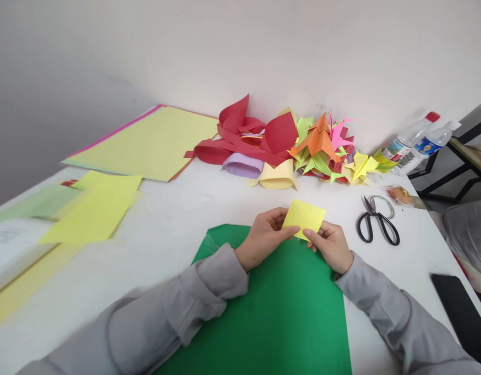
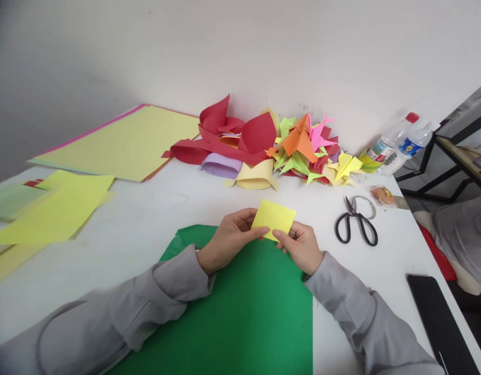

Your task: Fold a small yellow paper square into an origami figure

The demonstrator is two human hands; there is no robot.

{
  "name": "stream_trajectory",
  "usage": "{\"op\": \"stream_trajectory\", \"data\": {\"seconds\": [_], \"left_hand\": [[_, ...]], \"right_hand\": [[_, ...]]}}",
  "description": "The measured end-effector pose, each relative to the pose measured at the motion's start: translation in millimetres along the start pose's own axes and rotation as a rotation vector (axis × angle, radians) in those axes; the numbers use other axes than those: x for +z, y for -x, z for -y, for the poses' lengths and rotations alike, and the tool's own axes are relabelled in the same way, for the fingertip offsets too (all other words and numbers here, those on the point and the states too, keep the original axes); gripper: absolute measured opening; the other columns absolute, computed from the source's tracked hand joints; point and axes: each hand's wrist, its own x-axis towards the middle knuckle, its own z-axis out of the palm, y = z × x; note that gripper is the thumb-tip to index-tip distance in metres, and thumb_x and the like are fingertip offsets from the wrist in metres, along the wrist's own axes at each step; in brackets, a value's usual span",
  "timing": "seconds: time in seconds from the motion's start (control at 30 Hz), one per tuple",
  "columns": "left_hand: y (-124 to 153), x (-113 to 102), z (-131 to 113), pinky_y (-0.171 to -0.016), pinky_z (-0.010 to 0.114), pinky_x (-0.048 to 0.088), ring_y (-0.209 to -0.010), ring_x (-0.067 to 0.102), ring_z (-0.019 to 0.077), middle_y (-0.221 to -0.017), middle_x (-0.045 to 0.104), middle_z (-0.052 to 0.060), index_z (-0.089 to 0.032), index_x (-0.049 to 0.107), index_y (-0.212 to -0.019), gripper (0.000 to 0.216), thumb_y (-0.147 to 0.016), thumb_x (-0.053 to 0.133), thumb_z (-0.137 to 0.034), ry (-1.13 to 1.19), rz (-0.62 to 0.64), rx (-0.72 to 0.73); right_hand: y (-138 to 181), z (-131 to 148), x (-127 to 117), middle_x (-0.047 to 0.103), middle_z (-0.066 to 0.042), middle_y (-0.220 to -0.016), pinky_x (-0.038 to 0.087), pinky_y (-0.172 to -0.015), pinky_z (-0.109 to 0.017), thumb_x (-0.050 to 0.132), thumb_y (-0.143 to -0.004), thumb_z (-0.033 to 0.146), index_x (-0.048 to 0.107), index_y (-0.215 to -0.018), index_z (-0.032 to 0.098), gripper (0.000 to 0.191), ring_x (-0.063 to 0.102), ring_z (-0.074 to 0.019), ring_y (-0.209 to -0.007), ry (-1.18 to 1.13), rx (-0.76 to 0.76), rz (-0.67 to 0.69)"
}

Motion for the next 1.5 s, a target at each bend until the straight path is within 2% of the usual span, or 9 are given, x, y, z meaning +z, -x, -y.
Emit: {"op": "stream_trajectory", "data": {"seconds": [0.2,0.37,0.5,0.73,0.97,1.07,1.17,1.3,1.5], "left_hand": [[3.0,-1.5,-0.3,-0.069,0.028,0.051,-0.078,0.064,0.0181,-0.089,0.072,0.005,-0.013,0.065,-0.097,0.042,-0.061,0.081,-0.029,0.047,0.05,-0.044],[2.5,-7.3,-4.1,-0.066,0.025,0.048,-0.07,0.062,0.0148,-0.078,0.069,0.002,-0.014,0.068,-0.084,0.032,-0.064,0.079,-0.036,0.112,0.015,-0.059],[1.3,-7.3,-4.1,-0.067,0.026,0.049,-0.071,0.062,0.0143,-0.078,0.069,0.003,-0.013,0.066,-0.082,0.03,-0.061,0.081,-0.03,0.065,0.098,-0.085],[1.5,-6.7,-3.6,-0.06,0.022,0.045,-0.065,0.056,0.0103,-0.071,0.059,-0.003,-0.016,0.051,-0.08,0.035,-0.063,0.078,-0.029,-0.022,0.022,-0.019],[1.6,-8.6,-3.4,-0.062,0.025,0.044,-0.065,0.053,0.0104,-0.073,0.057,0.0,-0.015,0.058,-0.083,0.023,-0.073,0.068,-0.032,-0.297,0.139,0.091],[0.5,-13.0,0.3,-0.059,0.025,0.043,-0.062,0.05,0.0107,-0.07,0.058,-0.001,-0.015,0.061,-0.084,0.014,-0.077,0.062,-0.027,-0.556,0.139,0.176],[-0.8,-17.2,0.8,-0.065,0.027,0.045,-0.07,0.054,0.014,-0.074,0.061,0.002,-0.016,0.063,-0.085,0.01,-0.077,0.06,-0.021,-0.786,0.139,0.315],[-2.7,-20.0,-1.5,-0.073,0.032,0.044,-0.08,0.053,0.0185,-0.076,0.062,0.004,-0.017,0.062,-0.078,0.004,-0.079,0.059,-0.019,-0.984,0.2,0.433],[-3.1,-18.2,1.7,-0.076,0.034,0.043,-0.082,0.051,0.0198,-0.082,0.061,0.005,-0.016,0.062,-0.087,0.009,-0.081,0.06,-0.023,-1.1,0.207,0.446]], "right_hand": [[-3.5,-8.1,-3.7,0.055,0.005,-0.048,0.033,-0.046,-0.02,0.074,-0.07,0.038,0.062,-0.066,0.017,0.025,0.043,-0.0062,-0.043,-0.14,-0.067,-0.108],[-5.7,-9.2,-14.1,0.049,0.007,-0.043,0.026,-0.041,-0.019,0.078,-0.064,0.033,0.06,-0.059,0.016,0.025,0.036,-0.0048,-0.038,-0.244,0.021,0.093],[-4.8,-6.8,-13.8,0.056,0.005,-0.048,0.033,-0.043,-0.02,0.078,-0.066,0.035,0.061,-0.062,0.016,0.025,0.044,-0.0067,-0.041,-0.253,0.005,0.094],[-8.3,-9.1,-8.1,0.066,0.002,-0.063,0.05,-0.061,-0.025,0.078,-0.068,0.035,0.066,-0.076,0.019,0.021,0.061,-0.0123,-0.06,-0.328,-0.024,-0.002],[-4.4,-6.3,-11.1,0.064,0.001,-0.062,0.045,-0.052,-0.026,0.072,-0.072,0.041,0.069,-0.08,0.018,0.025,0.053,-0.0115,-0.052,0.03,-0.082,0.057],[-2.3,-4.5,-12.2,0.058,0.001,-0.059,0.039,-0.048,-0.025,0.066,-0.078,0.037,0.069,-0.083,0.018,0.02,0.046,-0.0105,-0.049,0.315,-0.213,0.033],[-2.6,-2.6,-14.5,0.057,0.0,-0.065,0.042,-0.055,-0.027,0.061,-0.082,0.028,0.068,-0.084,0.019,0.012,0.049,-0.0123,-0.057,0.528,-0.393,0.04],[-5.0,-3.6,-17.4,0.056,-0.004,-0.077,0.047,-0.065,-0.03,0.057,-0.083,0.023,0.069,-0.086,0.02,0.012,0.055,-0.0161,-0.072,0.613,-0.489,0.043],[-7.1,-6.5,-18.3,0.055,-0.004,-0.076,0.047,-0.066,-0.03,0.06,-0.081,0.019,0.069,-0.083,0.018,0.009,0.055,-0.0169,-0.074,0.668,-0.476,0.088]]}}
